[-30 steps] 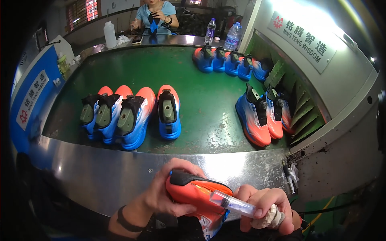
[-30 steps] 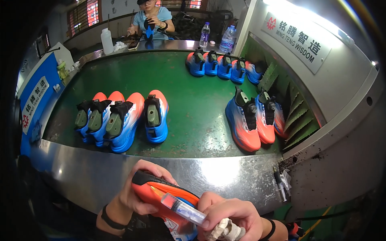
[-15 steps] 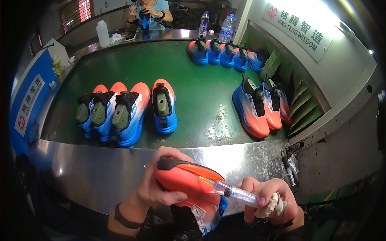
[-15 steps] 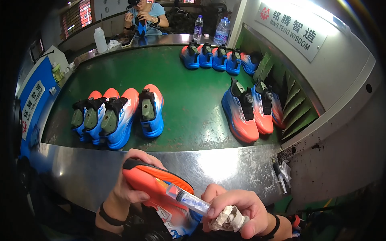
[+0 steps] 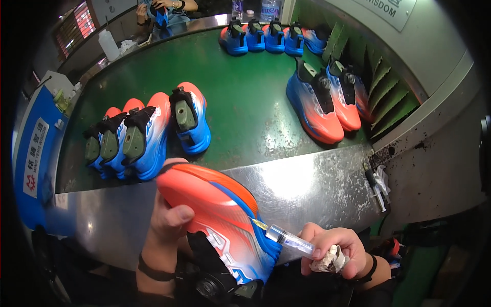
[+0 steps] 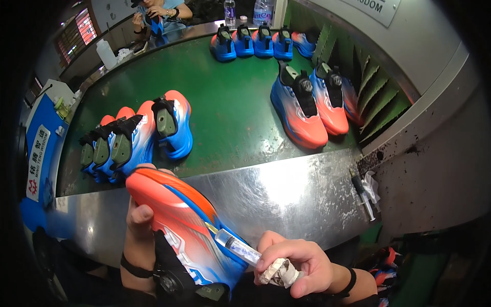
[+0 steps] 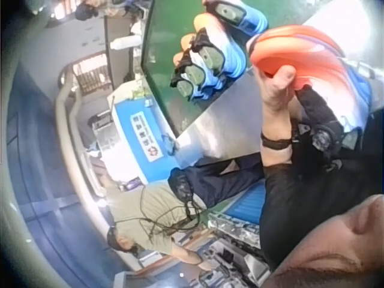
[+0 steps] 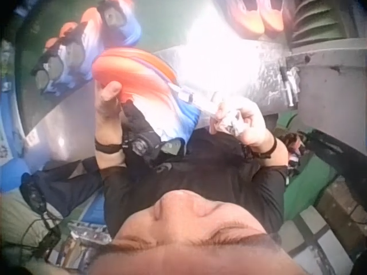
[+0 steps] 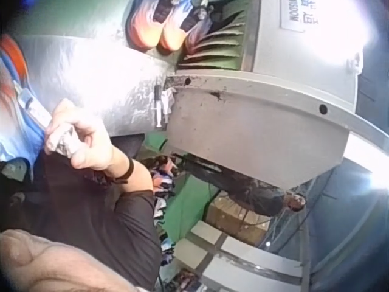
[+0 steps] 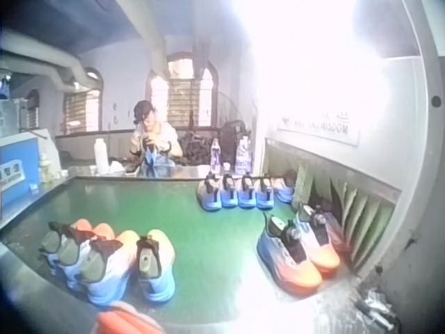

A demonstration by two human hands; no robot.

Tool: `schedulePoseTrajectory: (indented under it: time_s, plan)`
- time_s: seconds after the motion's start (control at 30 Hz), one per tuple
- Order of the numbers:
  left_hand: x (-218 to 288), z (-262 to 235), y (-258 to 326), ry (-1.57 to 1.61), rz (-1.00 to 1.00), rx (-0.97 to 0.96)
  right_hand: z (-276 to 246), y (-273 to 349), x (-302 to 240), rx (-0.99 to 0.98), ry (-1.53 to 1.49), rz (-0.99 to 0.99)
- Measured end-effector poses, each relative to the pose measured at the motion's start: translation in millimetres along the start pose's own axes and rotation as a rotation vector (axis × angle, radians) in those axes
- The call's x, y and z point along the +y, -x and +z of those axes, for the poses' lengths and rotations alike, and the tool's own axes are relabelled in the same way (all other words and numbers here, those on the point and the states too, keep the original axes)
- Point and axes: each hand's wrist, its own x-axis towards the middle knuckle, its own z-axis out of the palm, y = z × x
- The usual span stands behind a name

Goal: The person is injecting glue into the soles of shoes on a conveyor belt using a syringe.

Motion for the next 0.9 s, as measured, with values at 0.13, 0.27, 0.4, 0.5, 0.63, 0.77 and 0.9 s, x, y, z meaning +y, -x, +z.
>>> schedulePoseTrajectory:
  time_s: [0.13, 0.27, 0.4, 0.5, 0.63, 0.77, 0.9]
  plan:
    - [-6.4, -14.5, -1.5, -0.027, -0.035, 0.035, -6.7, 13.8, 14.1, 0.025, 0.002, 0.029]
    - [-11.4, -43.8, -4.7, -0.104, -0.087, 0.016, -10.8, 30.4, 25.5, 0.050, 0.118, 0.021]
    - [-20.7, -76.0, -3.9, -0.062, -0.077, 0.044, -19.0, 46.1, 34.6, 0.057, 0.141, -0.021]
    - [-23.6, -94.6, 3.0, 0.007, -0.089, 0.202, -23.8, 56.7, 42.1, 0.068, 0.141, -0.035]
    - [-18.8, -110.2, 24.7, -0.051, -0.176, 0.304, -30.2, 66.0, 50.6, 0.071, 0.132, -0.040]
    - [-12.7, -117.4, 54.9, -0.083, -0.245, 0.400, -34.7, 69.7, 55.6, 0.075, 0.232, -0.089]
    - [-8.3, -120.8, 72.3, -0.093, -0.302, 0.461, -31.5, 67.4, 63.6, 0.111, 0.285, -0.104]
